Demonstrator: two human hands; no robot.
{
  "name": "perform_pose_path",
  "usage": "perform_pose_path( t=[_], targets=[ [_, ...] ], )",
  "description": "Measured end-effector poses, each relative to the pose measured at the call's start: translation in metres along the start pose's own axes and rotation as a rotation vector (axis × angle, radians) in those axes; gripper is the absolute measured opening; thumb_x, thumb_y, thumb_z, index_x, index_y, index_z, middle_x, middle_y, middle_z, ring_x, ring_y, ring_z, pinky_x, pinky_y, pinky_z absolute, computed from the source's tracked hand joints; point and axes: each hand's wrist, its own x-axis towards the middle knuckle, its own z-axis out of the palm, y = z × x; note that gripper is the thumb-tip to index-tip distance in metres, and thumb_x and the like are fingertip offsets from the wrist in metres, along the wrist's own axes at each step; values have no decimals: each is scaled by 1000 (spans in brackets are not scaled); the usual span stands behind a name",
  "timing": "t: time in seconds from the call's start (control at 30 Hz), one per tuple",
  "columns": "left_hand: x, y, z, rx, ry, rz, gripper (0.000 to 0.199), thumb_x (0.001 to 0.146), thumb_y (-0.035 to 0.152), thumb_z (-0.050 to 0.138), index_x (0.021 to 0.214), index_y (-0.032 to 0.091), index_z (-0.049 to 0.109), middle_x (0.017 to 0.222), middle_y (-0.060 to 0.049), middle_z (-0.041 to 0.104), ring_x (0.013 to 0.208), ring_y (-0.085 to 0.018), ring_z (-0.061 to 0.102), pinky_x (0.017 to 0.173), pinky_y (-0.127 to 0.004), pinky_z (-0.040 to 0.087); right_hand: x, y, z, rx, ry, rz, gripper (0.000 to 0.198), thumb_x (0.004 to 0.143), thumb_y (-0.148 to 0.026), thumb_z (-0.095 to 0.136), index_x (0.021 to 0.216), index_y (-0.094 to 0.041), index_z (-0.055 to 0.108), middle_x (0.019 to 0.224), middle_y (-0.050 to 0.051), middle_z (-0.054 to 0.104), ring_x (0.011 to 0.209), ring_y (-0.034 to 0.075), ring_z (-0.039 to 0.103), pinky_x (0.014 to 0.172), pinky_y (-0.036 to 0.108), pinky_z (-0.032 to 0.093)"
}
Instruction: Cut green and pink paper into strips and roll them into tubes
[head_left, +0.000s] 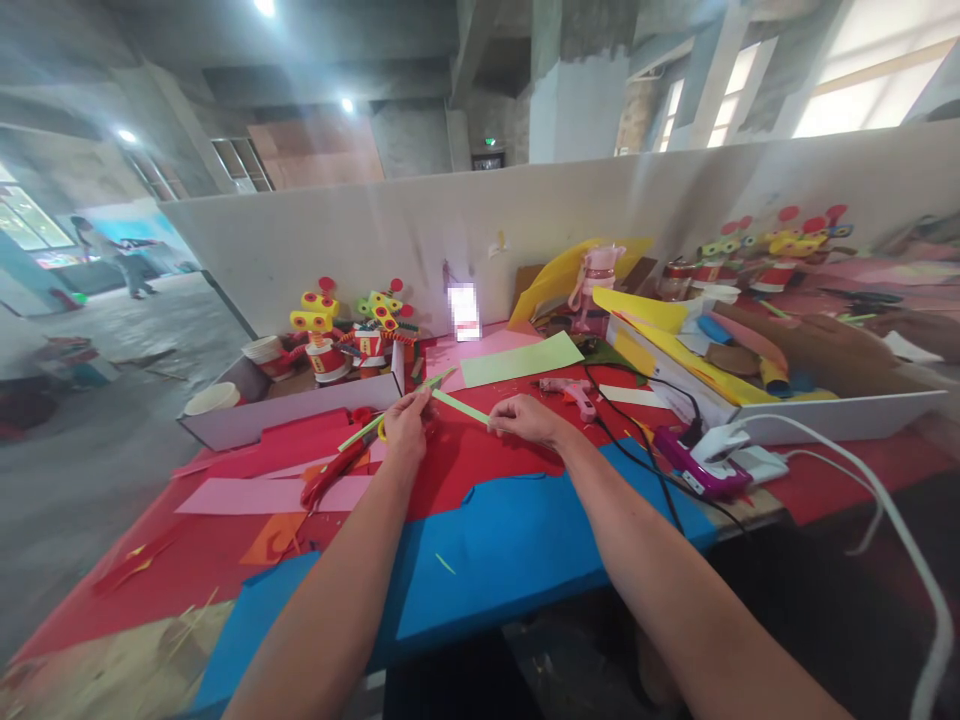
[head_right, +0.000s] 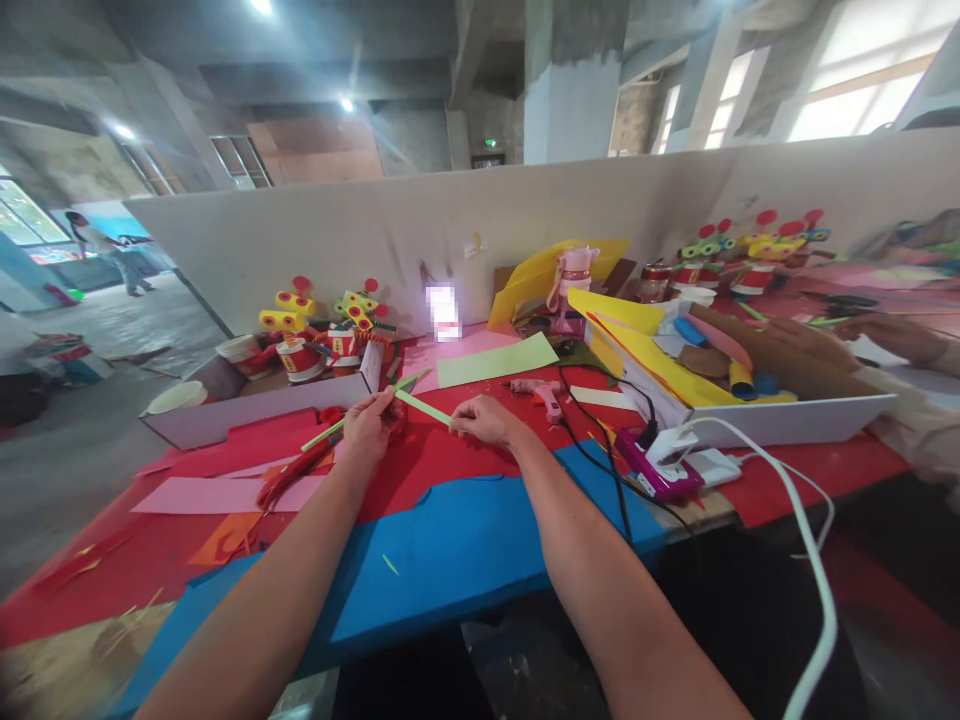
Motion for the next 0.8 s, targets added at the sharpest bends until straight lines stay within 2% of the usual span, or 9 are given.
perform_pose_path(
  t=[0.07, 0.1, 0.17, 0.23, 0.3, 0.43, 0.6, 0.67, 0.8],
  targets=[
    [-2, 1, 1, -24, -2, 0, 32, 52, 38, 84, 63, 13, 67, 55, 0, 60, 48, -8, 51, 45, -19, 40, 1, -1, 1, 17, 89, -1, 19, 79, -29, 57, 74, -13, 67, 64, 2, 64, 50, 9, 55, 47, 18, 41],
    [-4, 0, 2, -13, -51, -13, 33, 53, 39, 83, 66, 13, 68, 57, -1, 61, 49, -8, 52, 46, -19, 41, 2, -2, 3, 20, 144, -16, 21, 81, -31, 56, 75, -14, 67, 65, 2, 65, 50, 9, 54, 46, 18, 40],
    [-10, -4, 7, 60, -230, -73, 35, 55, 38, 84, 76, 13, 72, 62, -2, 63, 53, -8, 54, 50, -20, 43, 4, -3, 6, 8, 225, -80, 23, 83, -33, 55, 76, -14, 67, 68, 2, 66, 53, 10, 54, 49, 19, 41],
    [-18, -10, 14, 156, -399, -121, 34, 56, 35, 83, 81, 13, 74, 65, -2, 65, 55, -9, 54, 53, -21, 44, 8, -4, 11, -11, 232, -150, 26, 83, -35, 55, 74, -14, 66, 70, 2, 67, 61, 11, 57, 56, 20, 42],
    [-24, -16, 19, 236, -461, -104, 29, 59, 34, 82, 77, 13, 75, 61, -1, 63, 54, -8, 52, 54, -21, 42, 11, -4, 15, -18, 192, -180, 27, 83, -36, 57, 70, -14, 66, 70, 3, 68, 67, 13, 60, 61, 20, 43],
    [-24, -19, 22, 287, -366, -15, 28, 59, 38, 81, 69, 13, 74, 55, 0, 60, 52, -8, 48, 51, -21, 38, 12, -3, 16, -60, 134, -110, 26, 81, -34, 61, 68, -13, 67, 64, 2, 66, 59, 12, 58, 53, 19, 41],
    [-16, -10, 17, 202, -235, 11, 31, 53, 41, 83, 64, 14, 72, 56, 0, 60, 51, -8, 48, 52, -22, 39, 5, -7, 13, -9, 123, 27, 23, 80, -33, 62, 75, -12, 72, 63, 3, 67, 52, 11, 57, 48, 19, 43],
    [-18, -9, 17, 196, -252, 12, 31, 55, 41, 82, 59, 14, 69, 55, 0, 58, 51, -8, 47, 51, -22, 39, 5, -7, 12, -3, 145, 28, 24, 80, -33, 63, 75, -12, 72, 65, 4, 69, 52, 11, 57, 48, 18, 43],
    [-27, -14, 21, 315, -379, -51, 30, 56, 40, 82, 57, 13, 69, 50, 0, 57, 50, -9, 47, 50, -22, 37, 10, -1, 12, -106, 159, -39, 24, 79, -32, 63, 71, -12, 72, 63, 4, 68, 54, 11, 56, 47, 18, 38]
  ],
)
